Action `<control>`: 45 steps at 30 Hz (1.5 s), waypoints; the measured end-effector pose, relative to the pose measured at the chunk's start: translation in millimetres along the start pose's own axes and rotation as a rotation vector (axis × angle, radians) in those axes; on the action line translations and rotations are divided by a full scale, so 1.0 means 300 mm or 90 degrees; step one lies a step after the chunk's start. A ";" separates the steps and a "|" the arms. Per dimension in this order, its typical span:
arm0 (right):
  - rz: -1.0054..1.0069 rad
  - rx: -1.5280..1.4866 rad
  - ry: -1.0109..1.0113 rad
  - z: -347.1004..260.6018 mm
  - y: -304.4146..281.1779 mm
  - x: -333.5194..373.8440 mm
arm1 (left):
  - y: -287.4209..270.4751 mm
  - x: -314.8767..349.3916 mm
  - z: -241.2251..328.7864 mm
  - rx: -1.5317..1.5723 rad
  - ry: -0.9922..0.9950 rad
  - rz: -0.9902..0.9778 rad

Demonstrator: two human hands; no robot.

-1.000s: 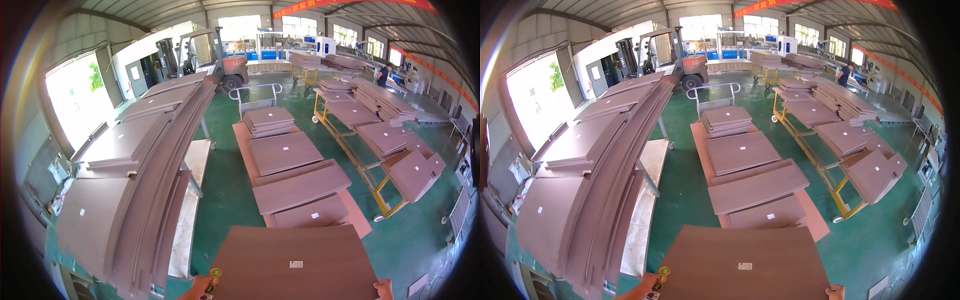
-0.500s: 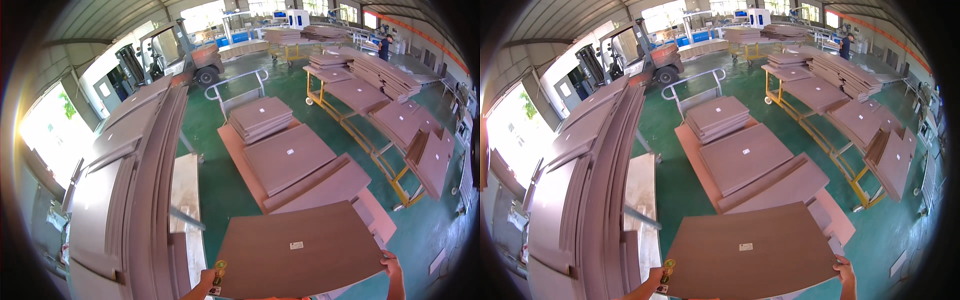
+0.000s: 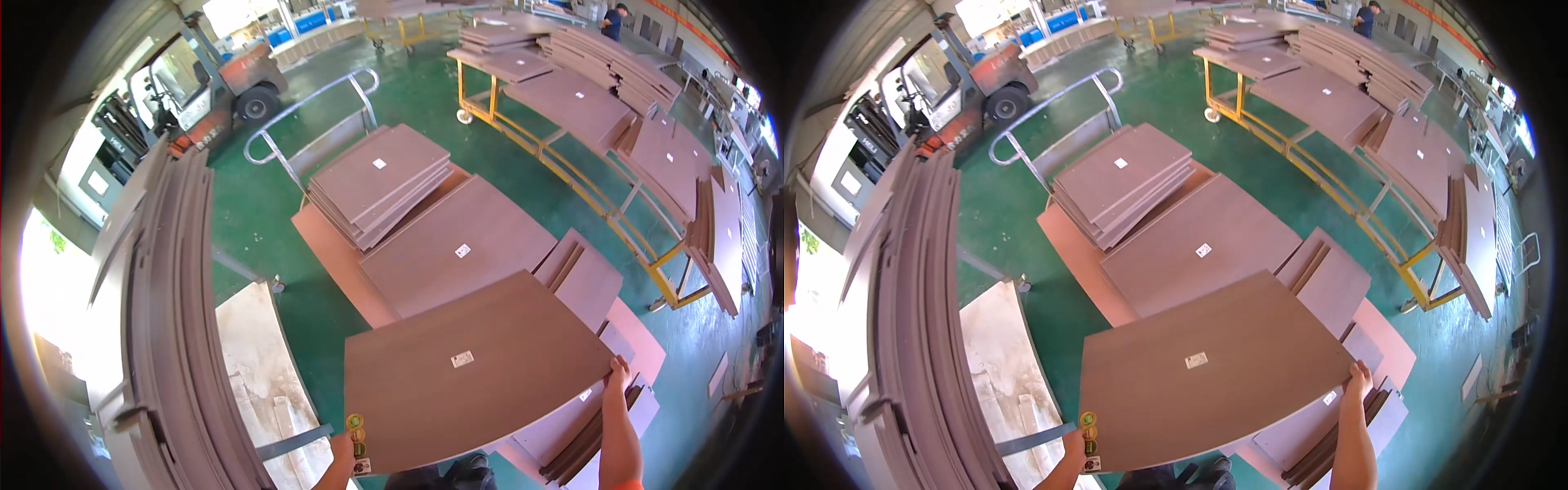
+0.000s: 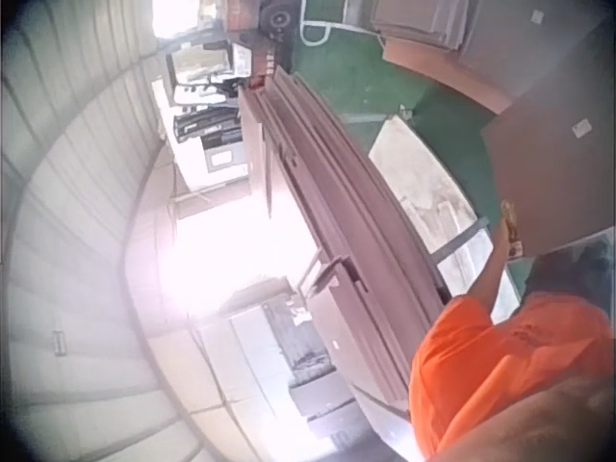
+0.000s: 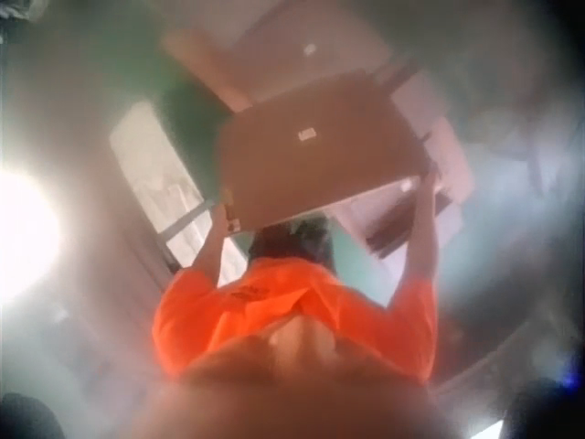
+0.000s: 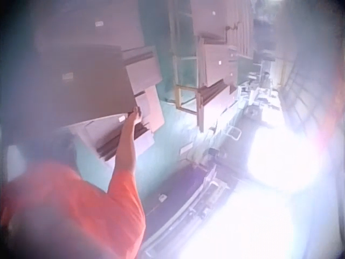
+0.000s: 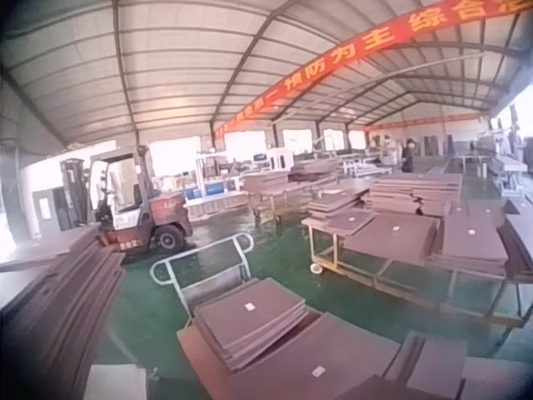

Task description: The person moves a large board on a table, receives wooden planks from a collaborator, and then uses a compressed air nozzle to clean individual boards before placing them on a stack and feeding them into an edge-banding machine.

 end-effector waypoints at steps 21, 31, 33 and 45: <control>-0.136 0.098 0.217 0.825 1.163 0.310 | 1.012 -0.328 0.364 -0.075 0.000 -0.282; -0.470 0.710 -0.025 0.997 1.099 0.117 | 1.105 -0.461 0.423 -0.379 0.307 -0.275; -0.636 0.745 0.164 1.031 1.077 0.399 | 0.908 -0.564 0.353 -0.476 0.219 -0.196; -0.631 0.648 0.270 1.251 0.091 1.217 | 0.456 -0.278 0.106 -0.869 0.299 -0.283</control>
Point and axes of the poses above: each hand's wrist, its own x-axis away from the middle knuckle, its own y-axis out of the palm, z = x × y, the point moved 8 cm from there along -x, towards the middle knuckle, and after that the axes turned 4 degrees about -x, right-handed, at the moved point
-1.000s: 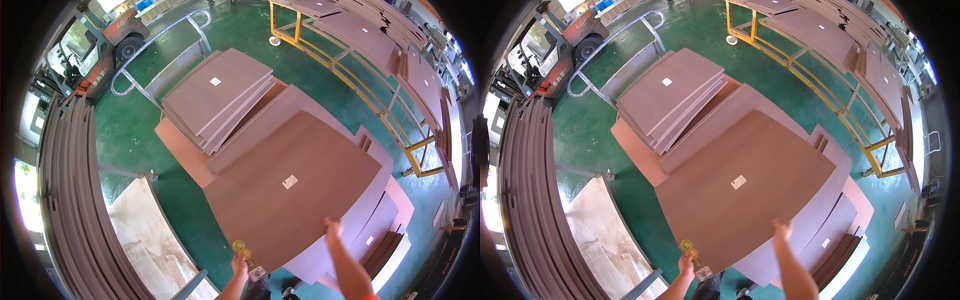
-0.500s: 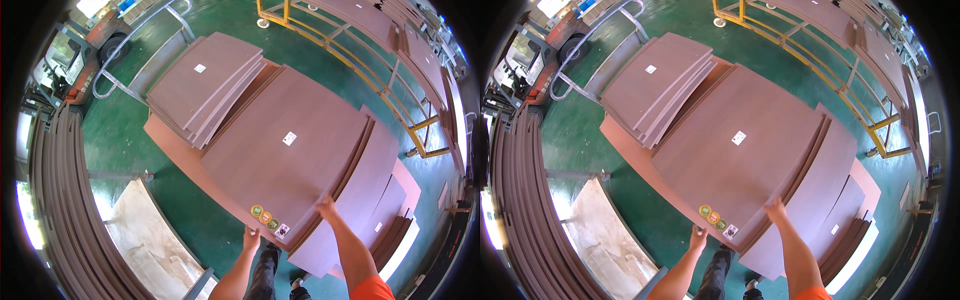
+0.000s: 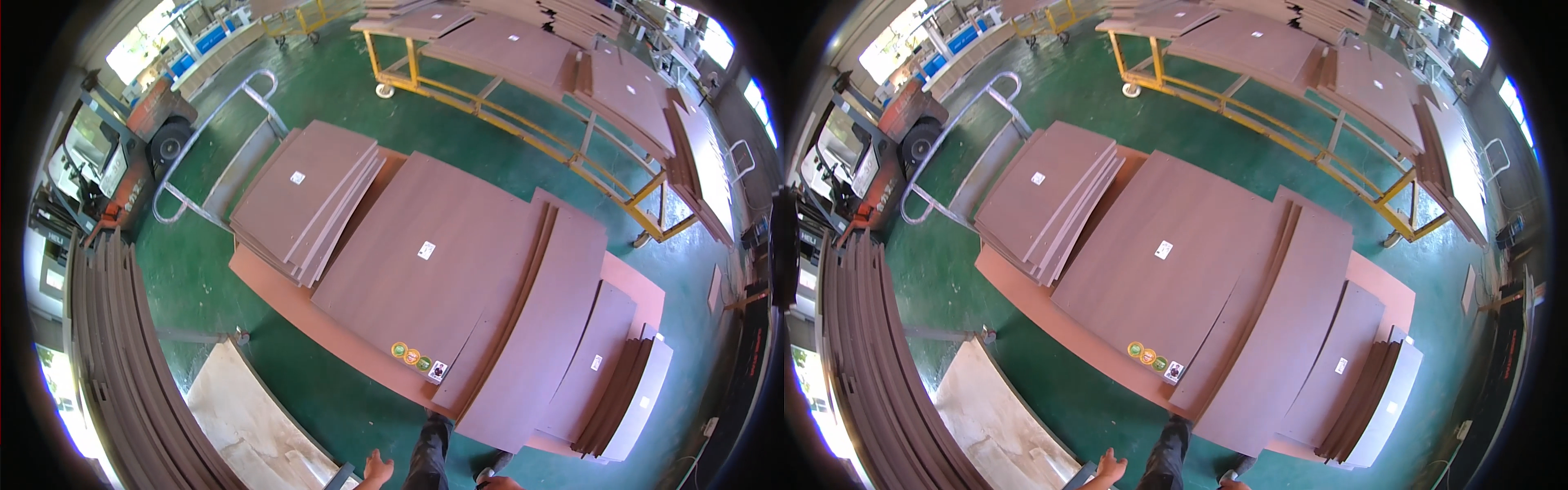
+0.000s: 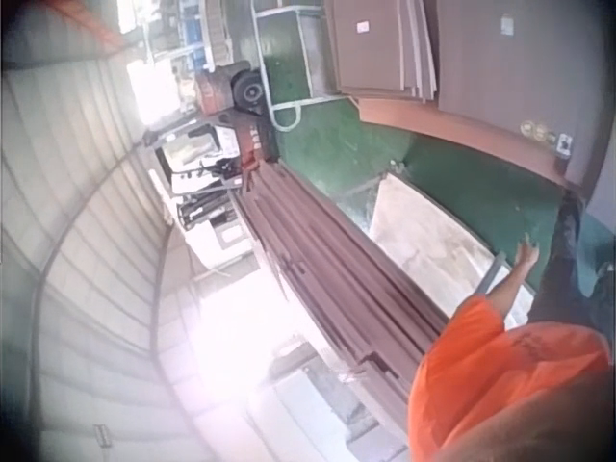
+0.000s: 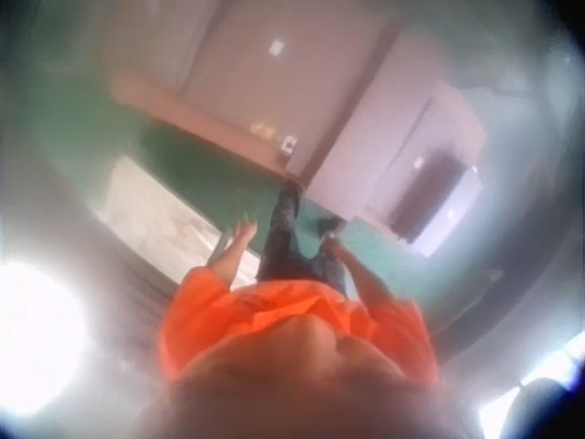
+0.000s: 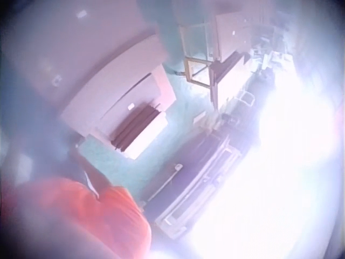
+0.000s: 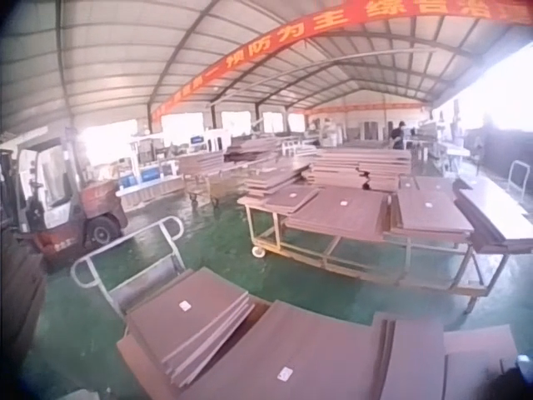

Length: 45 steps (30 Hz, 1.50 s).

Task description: The person moves a large board on a table, receives wooden planks from a collaborator, and then uses a compressed air nozzle to clean individual boards before placing them on a stack and feeding them into an edge-banding machine.

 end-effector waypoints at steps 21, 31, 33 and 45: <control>0.394 -0.304 0.018 1.299 -0.387 1.553 | 0.931 1.457 1.062 -0.213 0.482 -0.111; 0.649 -0.491 0.090 2.088 -0.728 2.148 | 1.827 1.695 1.570 -0.471 0.635 -0.204; 0.695 -0.569 0.037 2.225 -0.783 2.271 | 1.928 1.697 1.668 -0.540 0.617 -0.147; 0.759 -0.757 0.163 2.894 -1.394 2.645 | 2.450 2.612 2.915 -0.313 0.753 -0.288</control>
Point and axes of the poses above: each hand's wrist, its own x-axis away from the middle knuckle, its own y-axis out of the palm, z = x × y, the point moved 8 cm from there along -x, towards the middle knuckle, and after that the axes turned 4 degrees about -x, right-handed, at the moved point
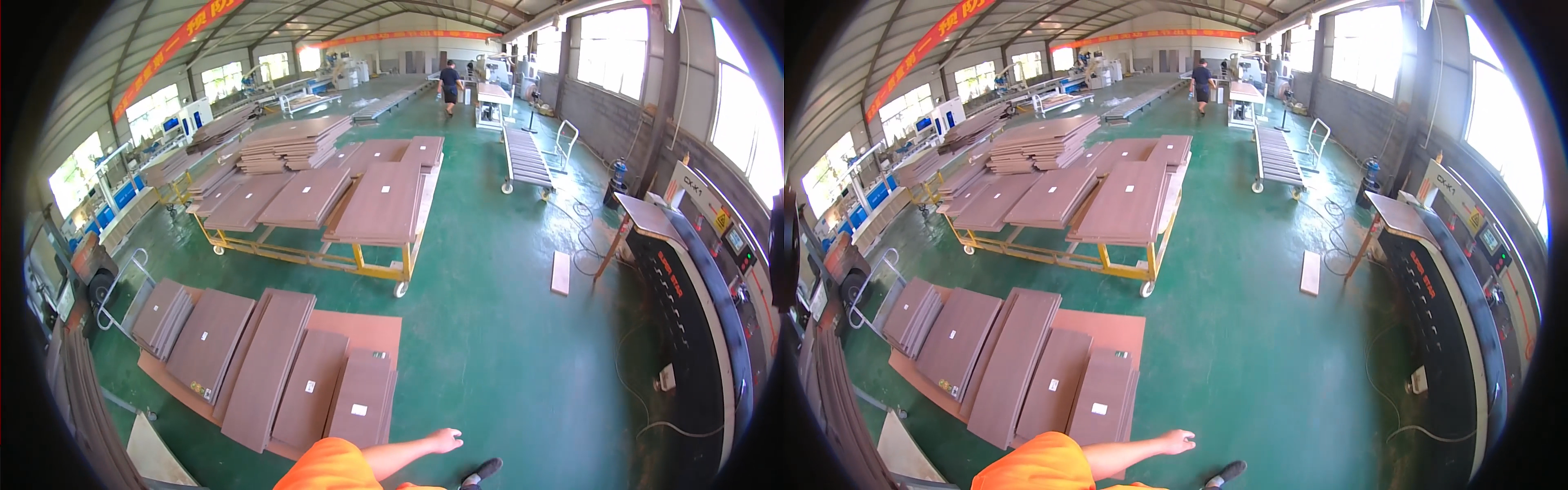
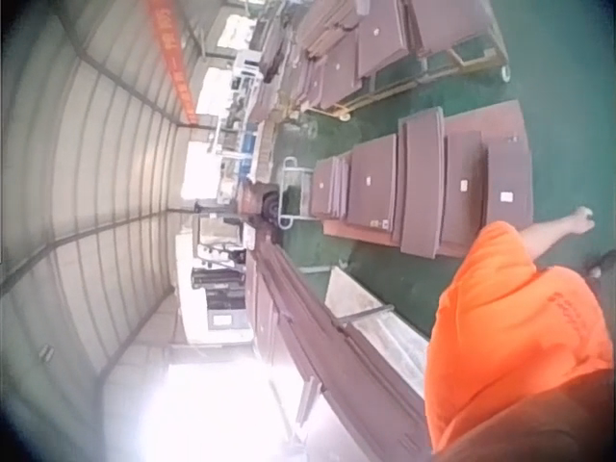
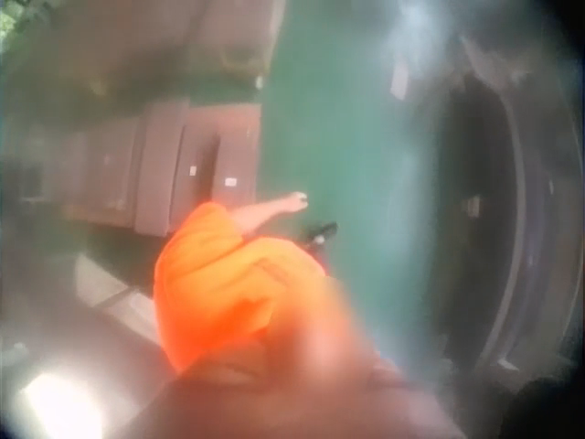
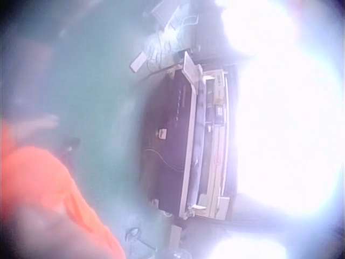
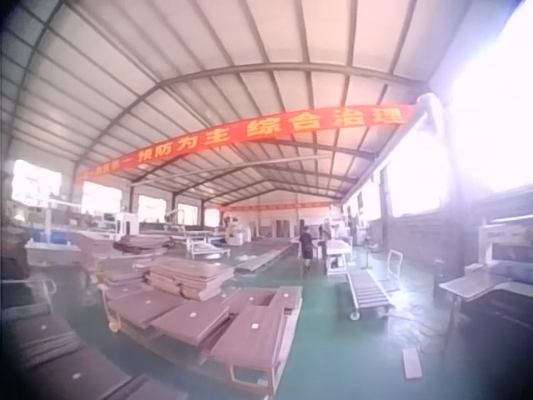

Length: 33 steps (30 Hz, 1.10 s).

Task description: The person moves a large board on a table, receives wooden planks from a collaborator, and then uses a compressed air nozzle to clean individual boards before placing them on a stack and feeding them into an edge-banding machine.

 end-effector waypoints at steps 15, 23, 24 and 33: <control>-0.143 0.012 -0.144 -1.323 0.319 -1.833 | -0.481 -0.323 -0.710 0.166 -0.480 0.330; -0.188 -0.002 -0.077 -2.121 0.805 -2.196 | -1.066 -1.187 -0.473 0.235 -0.493 0.248; -0.256 0.115 -0.143 -2.129 0.859 -2.228 | -1.162 -1.327 -0.427 0.232 -0.455 0.257; -0.268 0.385 -0.106 -2.330 1.052 -2.585 | -2.526 -2.396 0.256 0.028 -0.115 0.343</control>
Point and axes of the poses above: each hand's wrist, its own x-axis away from the middle knuckle, its own y-axis out of the palm, z = x × y, the point moved 8 cm from there along -x, towards the middle knuckle, and after that the axes turned 4 degrees about -x, right-handed, at the moved point
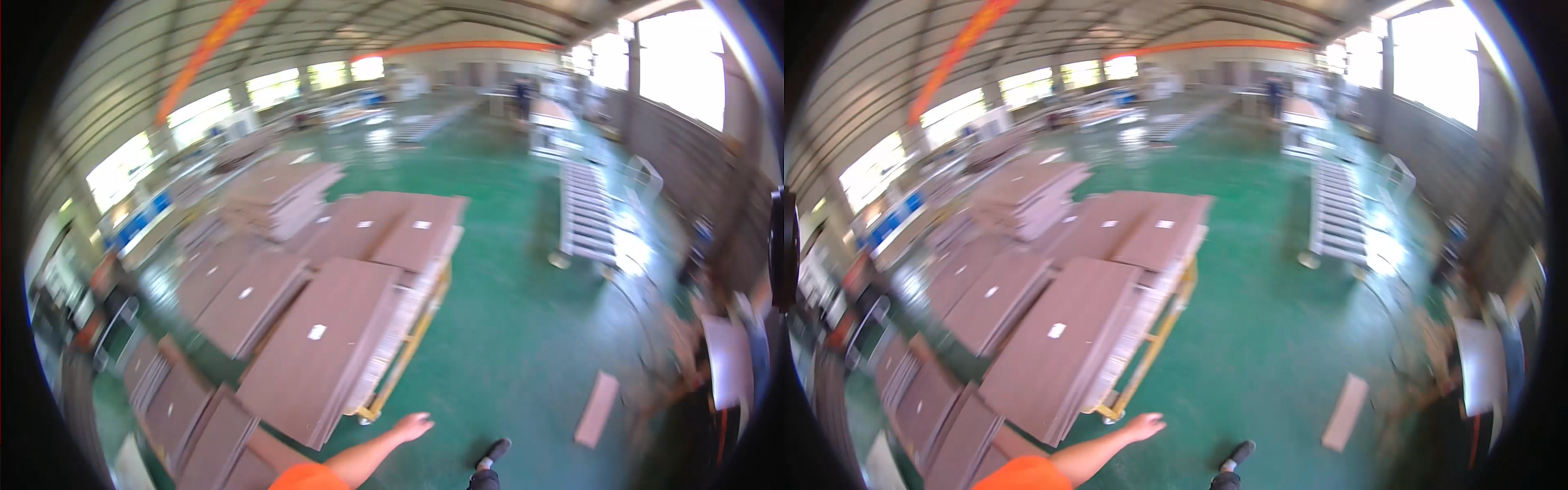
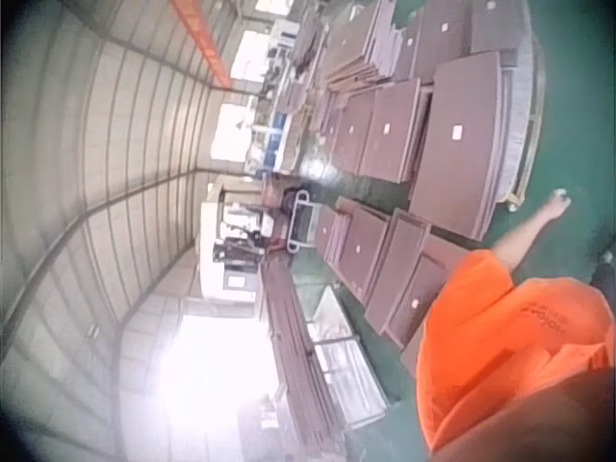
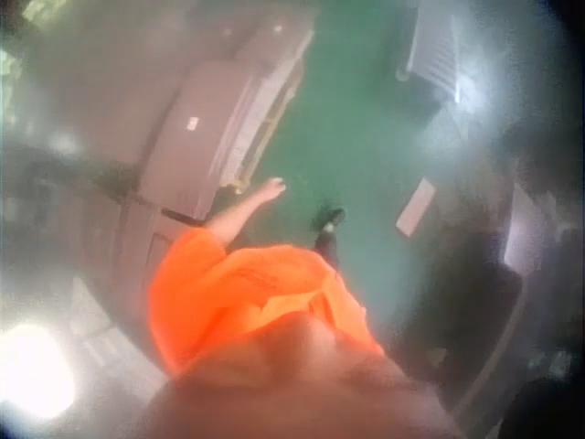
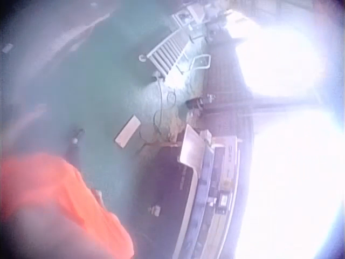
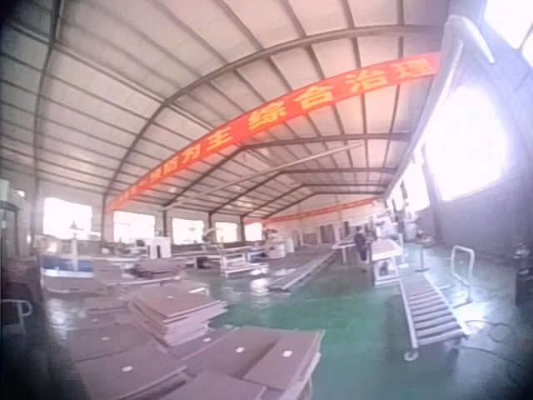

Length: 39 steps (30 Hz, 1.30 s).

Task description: The person moves a large board on a table, receives wooden planks from a collaborator, and then uses a compressed air nozzle to clean individual boards before placing them on a stack and feeding them into an edge-banding machine.

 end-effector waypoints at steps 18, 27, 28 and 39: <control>-0.149 -0.428 -0.218 -2.506 -1.148 -2.035 | -0.890 -1.517 0.135 0.213 -0.211 0.422; -0.255 0.392 -0.187 -3.209 -1.042 -2.290 | -1.245 -2.349 0.292 0.219 -0.241 0.393; -0.246 0.364 -0.188 -3.298 -1.061 -2.373 | -1.273 -2.417 0.282 0.228 -0.245 0.399; -0.138 0.670 -0.440 -4.745 -1.028 -3.674 | -1.380 -2.689 0.035 0.311 -0.739 0.658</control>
Point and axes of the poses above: each hand's wrist, its own x-axis away from the middle knuckle, its own y-axis out of the palm, z = x × y, the point moved 8 cm from there along -x, towards the middle knuckle, and after that the axes turned 4 degrees about -x, right-handed, at the moved point
